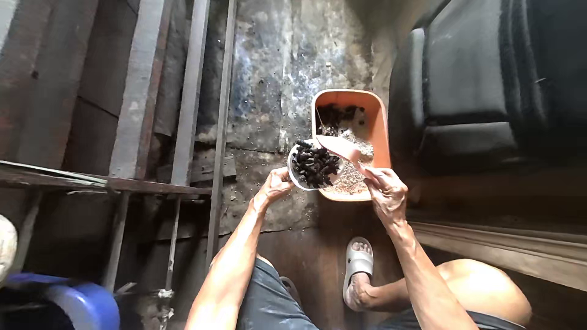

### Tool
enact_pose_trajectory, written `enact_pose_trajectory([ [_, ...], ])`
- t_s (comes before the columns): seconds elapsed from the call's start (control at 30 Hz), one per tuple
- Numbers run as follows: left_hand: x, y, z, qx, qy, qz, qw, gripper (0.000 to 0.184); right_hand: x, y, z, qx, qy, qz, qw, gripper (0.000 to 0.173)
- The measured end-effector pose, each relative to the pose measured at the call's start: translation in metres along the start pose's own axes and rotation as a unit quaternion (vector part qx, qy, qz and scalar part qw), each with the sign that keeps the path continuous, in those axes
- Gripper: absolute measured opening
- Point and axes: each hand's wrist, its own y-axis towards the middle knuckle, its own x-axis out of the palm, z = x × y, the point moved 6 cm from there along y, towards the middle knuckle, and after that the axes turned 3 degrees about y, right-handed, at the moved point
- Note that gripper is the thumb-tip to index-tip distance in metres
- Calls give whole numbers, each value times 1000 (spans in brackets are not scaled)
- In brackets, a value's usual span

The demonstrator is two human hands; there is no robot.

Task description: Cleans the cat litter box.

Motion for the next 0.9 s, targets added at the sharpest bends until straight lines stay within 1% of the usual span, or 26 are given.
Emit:
enact_pose_trajectory([
  [0.1, -2, -2, -14, 41, 15, 2, 999, 13, 5, 8, -5, -7, 14, 15, 1000, 27],
  [0.2, 3, 3, -25, 42, 32, -10, 999, 14, 14, 18, -13, -22, -24, 11, 999, 26],
  [0.27, 6, 4, -31, 30, 16, -23, 999, 16, 20, 26, -23, -33, -66, 0, 997, 24],
  [0.37, 4, 7, -27, 35, 9, -31, 999, 21, 26, 36, -35, -57, -123, -23, 990, 26],
  [0.67, 0, 3, -22, 60, 40, -21, 997, 17, 11, 30, -42, -129, -131, -48, 982, 27],
  [0.8, -4, 1, -19, 57, 38, -11, 998, 18, 6, 30, -42, -118, -110, -31, 986, 25],
  [0.9, -10, 1, -19, 54, 38, 4, 998, 17, -1, 35, -37, -72, -51, -9, 996, 24],
])
